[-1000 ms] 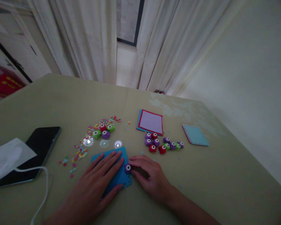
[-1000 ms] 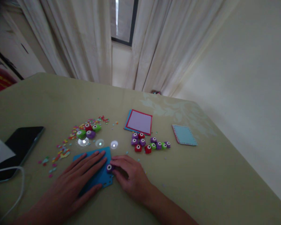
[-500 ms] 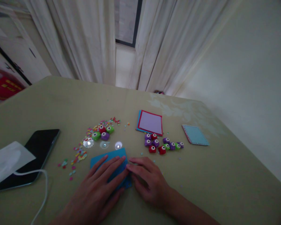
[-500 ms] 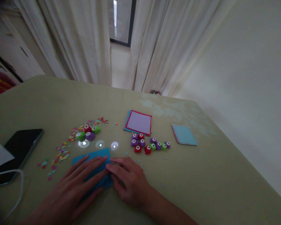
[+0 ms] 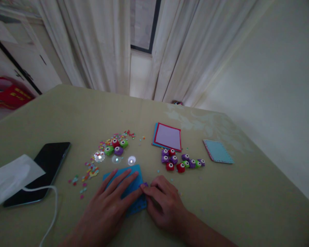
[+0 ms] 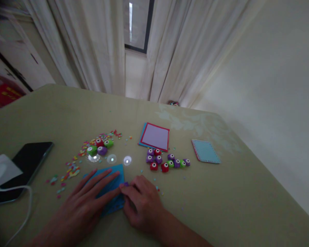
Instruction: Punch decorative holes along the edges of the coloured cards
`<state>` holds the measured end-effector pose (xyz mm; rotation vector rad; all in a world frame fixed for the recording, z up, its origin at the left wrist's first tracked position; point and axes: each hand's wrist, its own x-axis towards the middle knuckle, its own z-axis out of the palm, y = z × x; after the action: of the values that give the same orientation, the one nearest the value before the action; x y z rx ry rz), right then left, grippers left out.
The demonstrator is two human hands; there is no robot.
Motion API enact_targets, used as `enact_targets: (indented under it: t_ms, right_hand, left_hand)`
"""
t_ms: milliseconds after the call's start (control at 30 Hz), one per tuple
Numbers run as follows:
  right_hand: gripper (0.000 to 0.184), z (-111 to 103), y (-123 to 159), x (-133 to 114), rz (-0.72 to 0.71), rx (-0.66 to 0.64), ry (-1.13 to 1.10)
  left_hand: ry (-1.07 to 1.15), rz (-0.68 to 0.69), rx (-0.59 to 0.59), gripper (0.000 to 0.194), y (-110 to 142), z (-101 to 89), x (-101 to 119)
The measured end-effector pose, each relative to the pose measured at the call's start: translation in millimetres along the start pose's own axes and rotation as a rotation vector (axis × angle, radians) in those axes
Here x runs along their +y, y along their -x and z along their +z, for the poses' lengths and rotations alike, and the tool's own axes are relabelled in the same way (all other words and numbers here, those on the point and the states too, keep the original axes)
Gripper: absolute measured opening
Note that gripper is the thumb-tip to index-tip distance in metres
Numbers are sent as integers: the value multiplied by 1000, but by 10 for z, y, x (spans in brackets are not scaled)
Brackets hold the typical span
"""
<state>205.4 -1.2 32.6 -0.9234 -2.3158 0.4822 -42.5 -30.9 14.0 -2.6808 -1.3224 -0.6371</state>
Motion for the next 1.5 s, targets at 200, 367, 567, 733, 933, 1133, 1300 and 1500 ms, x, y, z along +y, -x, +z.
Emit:
enact_targets:
  t_ms: [200,367,567,733,933,1133,1300,1500]
  right_hand:
    - [28,17,16,56,39,3,-62]
    - [34,-53,-12,115,105,6,-177]
    - [29,-46,-15,85,-29,-66,-42]
    - [16,-41,6,161,102,208,175]
    - [26,-165,-109,149,18,297,316]
    - [26,34,-805,-33,-63,0,245]
    - [38,343,-1393,16,-134,-151,349]
    - [8,307,-1221,227,-95,-132,534]
  left_hand:
    - [-16,-5,-23,91,20,26,-13]
    - [39,48,-15,88,26,15,-54]
    - [151,-116,71,44,30,47,-95]
    - [88,-140,42,57,55,106,-124]
    - [48,-126,31,62,64,98,-95]
    - [64,-106,2,69,64,83,-69]
    - [54,-100,10,64,77,98,-61]
    - [19,-122,29,70,105,136,-90]
